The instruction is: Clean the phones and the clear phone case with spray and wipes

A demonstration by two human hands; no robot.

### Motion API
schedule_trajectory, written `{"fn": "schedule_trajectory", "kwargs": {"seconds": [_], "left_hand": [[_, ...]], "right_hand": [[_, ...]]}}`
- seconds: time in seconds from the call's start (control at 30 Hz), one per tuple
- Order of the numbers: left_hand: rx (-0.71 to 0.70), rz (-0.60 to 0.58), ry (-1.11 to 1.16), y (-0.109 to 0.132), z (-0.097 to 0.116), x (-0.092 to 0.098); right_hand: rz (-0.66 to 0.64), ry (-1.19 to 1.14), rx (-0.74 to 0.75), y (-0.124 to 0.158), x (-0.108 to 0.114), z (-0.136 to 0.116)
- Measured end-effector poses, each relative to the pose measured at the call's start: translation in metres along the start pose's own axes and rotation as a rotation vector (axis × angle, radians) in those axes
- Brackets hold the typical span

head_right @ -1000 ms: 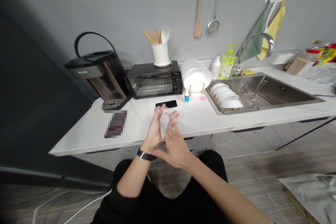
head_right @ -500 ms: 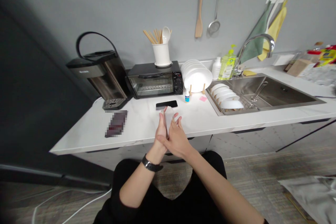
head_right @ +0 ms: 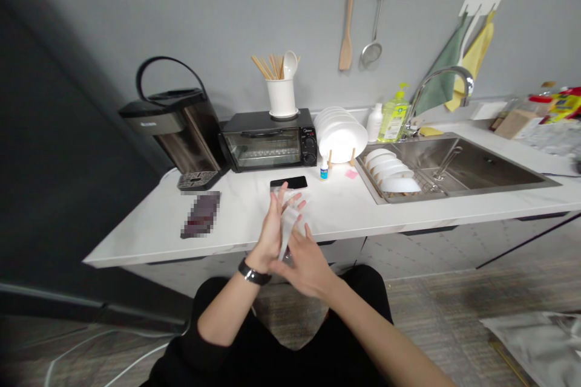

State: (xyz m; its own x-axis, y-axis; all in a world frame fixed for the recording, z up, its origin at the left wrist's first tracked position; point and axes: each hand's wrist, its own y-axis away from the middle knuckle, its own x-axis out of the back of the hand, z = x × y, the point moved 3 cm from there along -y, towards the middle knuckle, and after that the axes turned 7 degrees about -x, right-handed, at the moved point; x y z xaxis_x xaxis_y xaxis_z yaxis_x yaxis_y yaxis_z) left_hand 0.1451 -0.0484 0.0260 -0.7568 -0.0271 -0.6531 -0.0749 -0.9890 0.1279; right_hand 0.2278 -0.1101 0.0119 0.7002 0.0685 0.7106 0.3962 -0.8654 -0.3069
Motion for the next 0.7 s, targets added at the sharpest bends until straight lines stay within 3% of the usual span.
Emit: {"fn": "schedule_trajectory", "kwargs": {"seconds": [0.1, 0.23, 0.37, 0.53, 0.67, 0.7], "left_hand": [[0.033, 0.055, 0.081, 0.001, -0.005, -0.002], [-0.025, 0.013, 0.031, 0.001, -0.004, -0.001], [0.088, 0.049, 0.102, 0.001, -0.008, 0.004], [0.055, -0.05, 0.028, -0.001, -0.003, 0.004], [0.203, -0.058, 0.114, 0.003, -0.007, -0.001], [0.168, -0.061, 0.108, 0.004, -0.005, -0.002]], "right_hand": [[0.125, 0.035, -0.019, -0.003, 0.008, -0.002], [-0.006, 0.07, 0.065, -0.002, 0.006, -0.002], [0.063, 0.088, -0.021, 0.0, 0.008, 0.009], [-0.051, 0.065, 0.096, 0.006, 0.011, 0.0], [0.055, 0.091, 0.011, 0.004, 0.019, -0.001], [0.048, 0.091, 0.026, 0.005, 0.018, -0.002]]}}
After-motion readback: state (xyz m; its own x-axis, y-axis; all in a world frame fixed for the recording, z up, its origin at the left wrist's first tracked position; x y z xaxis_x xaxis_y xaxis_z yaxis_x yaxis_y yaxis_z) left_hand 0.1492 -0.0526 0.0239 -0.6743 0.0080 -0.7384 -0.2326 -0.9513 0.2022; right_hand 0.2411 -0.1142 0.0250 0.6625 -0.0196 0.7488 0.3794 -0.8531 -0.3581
